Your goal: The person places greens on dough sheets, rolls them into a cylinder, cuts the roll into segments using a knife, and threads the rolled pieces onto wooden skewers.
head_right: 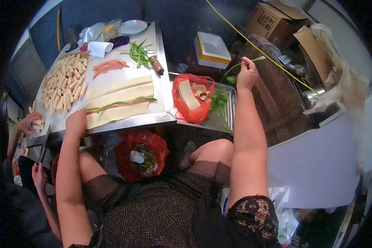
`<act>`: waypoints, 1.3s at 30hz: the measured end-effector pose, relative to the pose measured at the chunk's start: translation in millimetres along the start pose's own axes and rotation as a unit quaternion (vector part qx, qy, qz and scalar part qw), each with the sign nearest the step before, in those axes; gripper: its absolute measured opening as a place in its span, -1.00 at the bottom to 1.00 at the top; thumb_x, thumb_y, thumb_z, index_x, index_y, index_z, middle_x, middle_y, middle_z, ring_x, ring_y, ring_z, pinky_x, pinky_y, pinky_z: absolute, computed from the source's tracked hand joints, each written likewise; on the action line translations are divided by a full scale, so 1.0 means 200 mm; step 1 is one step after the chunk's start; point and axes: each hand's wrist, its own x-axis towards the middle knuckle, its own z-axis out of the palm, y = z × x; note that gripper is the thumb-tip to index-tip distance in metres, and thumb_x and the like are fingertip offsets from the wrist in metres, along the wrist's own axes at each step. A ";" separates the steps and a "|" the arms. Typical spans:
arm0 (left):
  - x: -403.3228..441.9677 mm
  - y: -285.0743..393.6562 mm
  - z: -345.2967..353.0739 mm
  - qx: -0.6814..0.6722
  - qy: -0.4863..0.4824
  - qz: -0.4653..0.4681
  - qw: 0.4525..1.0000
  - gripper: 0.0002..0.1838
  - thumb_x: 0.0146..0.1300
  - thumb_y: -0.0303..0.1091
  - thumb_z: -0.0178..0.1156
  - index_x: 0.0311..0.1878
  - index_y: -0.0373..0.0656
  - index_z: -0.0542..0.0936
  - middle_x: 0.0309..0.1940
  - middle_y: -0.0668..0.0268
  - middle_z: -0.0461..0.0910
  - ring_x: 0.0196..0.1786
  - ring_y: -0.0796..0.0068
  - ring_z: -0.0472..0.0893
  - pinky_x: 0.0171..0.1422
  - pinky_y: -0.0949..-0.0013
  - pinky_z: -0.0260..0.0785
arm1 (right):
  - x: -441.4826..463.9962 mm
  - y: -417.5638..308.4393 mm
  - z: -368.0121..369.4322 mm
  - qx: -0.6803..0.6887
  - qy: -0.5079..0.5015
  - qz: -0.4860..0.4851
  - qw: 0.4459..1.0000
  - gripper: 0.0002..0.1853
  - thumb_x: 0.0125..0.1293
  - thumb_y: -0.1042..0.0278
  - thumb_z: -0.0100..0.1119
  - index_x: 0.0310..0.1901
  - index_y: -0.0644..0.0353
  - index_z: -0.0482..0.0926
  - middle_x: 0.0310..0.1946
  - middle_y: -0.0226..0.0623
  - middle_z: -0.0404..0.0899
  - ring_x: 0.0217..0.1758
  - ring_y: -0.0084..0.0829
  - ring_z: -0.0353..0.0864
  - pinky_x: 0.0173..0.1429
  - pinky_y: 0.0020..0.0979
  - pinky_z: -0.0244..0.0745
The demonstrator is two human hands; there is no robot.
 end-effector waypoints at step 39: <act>-0.05 0.00 -0.03 -0.010 -0.019 0.010 1.000 -0.72 0.45 -0.26 -0.12 -0.09 -0.12 0.58 -0.21 0.03 0.66 -0.11 -0.01 0.68 -0.03 -0.03 0.50 | -0.27 0.17 -0.32 0.131 -0.012 0.119 0.984 -0.54 0.27 0.55 0.13 0.24 0.26 0.53 -0.21 -0.41 0.60 -0.27 -0.53 0.56 -0.15 -0.48 0.50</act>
